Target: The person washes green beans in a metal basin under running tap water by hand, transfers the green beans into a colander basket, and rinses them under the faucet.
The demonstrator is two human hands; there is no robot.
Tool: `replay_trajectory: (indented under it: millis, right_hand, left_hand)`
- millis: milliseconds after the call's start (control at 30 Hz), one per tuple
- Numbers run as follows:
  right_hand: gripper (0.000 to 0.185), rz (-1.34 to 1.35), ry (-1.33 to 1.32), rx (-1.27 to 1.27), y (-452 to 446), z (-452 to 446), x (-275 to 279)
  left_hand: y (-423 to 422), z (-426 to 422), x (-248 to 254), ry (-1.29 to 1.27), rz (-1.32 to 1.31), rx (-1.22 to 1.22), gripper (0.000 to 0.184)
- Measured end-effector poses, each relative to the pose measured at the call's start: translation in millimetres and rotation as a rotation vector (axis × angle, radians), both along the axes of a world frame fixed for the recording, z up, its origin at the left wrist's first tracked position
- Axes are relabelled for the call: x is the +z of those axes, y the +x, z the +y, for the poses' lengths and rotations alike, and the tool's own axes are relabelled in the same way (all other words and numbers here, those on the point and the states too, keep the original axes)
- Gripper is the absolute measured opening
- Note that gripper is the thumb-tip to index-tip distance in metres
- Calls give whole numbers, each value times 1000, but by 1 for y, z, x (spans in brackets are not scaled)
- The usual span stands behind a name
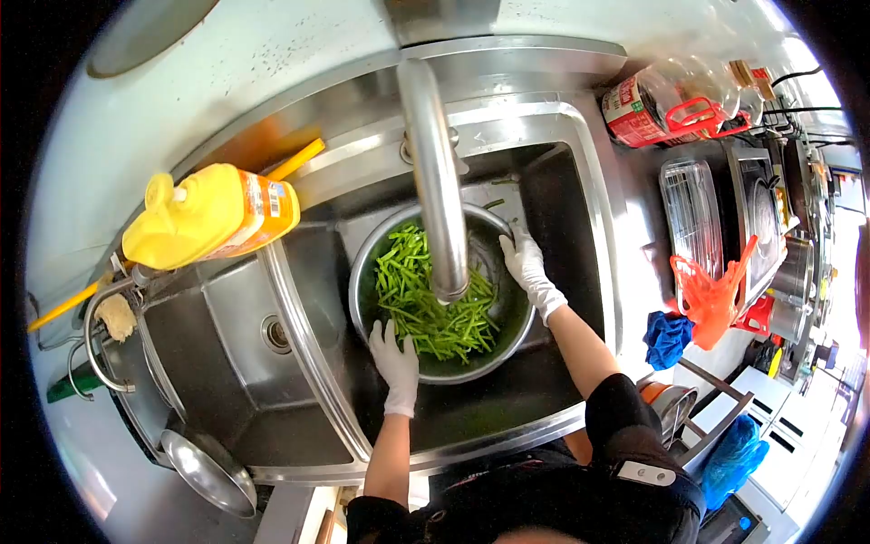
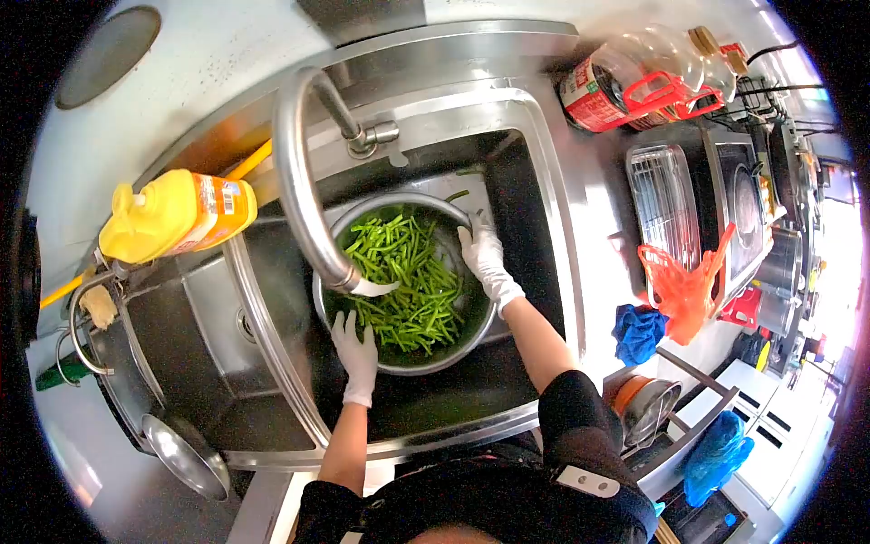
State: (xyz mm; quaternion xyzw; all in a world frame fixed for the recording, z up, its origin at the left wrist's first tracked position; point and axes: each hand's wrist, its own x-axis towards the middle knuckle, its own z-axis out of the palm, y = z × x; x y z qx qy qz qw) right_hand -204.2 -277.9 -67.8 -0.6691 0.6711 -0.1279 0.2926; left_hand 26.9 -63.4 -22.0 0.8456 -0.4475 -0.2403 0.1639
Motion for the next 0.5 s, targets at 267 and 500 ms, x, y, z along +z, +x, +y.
replay_trajectory:
  millis: [267, 500]
  right_hand:
    - [46, 227, 206, 104, -43, -14, -16]
    - [48, 615, -316, 841, -12, -61, -65]
  left_hand:
    - [-1, 18, -13, 217, -131, -137, 56]
    - [0, 12, -5, 204, -80, -122, 57]
